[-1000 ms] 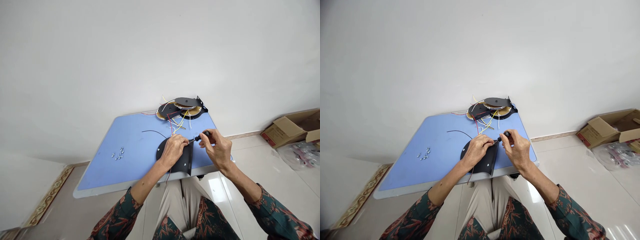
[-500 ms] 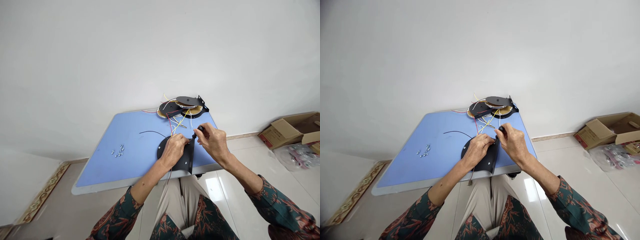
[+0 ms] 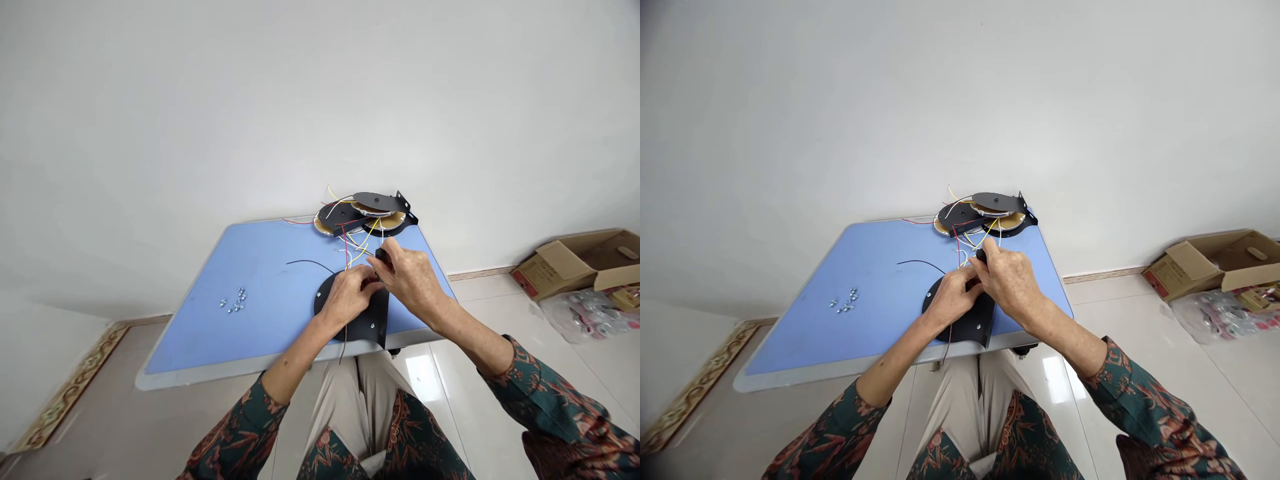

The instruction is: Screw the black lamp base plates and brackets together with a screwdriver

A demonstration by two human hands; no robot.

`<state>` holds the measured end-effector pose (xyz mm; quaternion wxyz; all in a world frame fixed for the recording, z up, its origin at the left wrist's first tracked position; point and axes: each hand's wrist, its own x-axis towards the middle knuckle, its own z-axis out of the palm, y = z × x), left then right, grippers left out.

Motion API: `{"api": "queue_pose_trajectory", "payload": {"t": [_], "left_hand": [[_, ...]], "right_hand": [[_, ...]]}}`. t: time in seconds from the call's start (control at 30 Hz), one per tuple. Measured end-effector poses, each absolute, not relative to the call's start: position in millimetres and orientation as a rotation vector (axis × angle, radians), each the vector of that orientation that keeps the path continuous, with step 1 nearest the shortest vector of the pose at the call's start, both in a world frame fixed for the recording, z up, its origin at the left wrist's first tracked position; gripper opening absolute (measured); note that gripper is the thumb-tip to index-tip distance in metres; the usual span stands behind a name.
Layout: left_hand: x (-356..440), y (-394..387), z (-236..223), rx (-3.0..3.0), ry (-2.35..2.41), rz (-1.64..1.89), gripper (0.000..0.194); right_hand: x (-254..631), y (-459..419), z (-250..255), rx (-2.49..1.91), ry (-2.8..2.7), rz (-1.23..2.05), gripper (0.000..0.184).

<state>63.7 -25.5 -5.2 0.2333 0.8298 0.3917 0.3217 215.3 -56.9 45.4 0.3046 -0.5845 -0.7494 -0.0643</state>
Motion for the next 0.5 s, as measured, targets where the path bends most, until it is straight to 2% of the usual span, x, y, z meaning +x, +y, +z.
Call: {"api": "queue_pose_trajectory", "payload": {"t": [0.2,0.3,0.4,0.5], "left_hand": [[70,-19,-7,2.275,1.041,0.907,0.016],[69,-20,-9,2.254,1.017,0.912,0.017],[68,-22,-9,2.21,0.981,0.929,0.018],[68,-22,-9,2.14,1.009,0.92,0.017]], "right_hand": [[223,-59,52,-1.487,-1.986,-0.113,0.014],[229,-60,58,-1.374,-2.049,-0.026,0.019],[226,-62,61,-1.449,-2.045,-0.1,0.009],[217,-63,60,-1.562,-2.044,-0.25,0.018]]}}
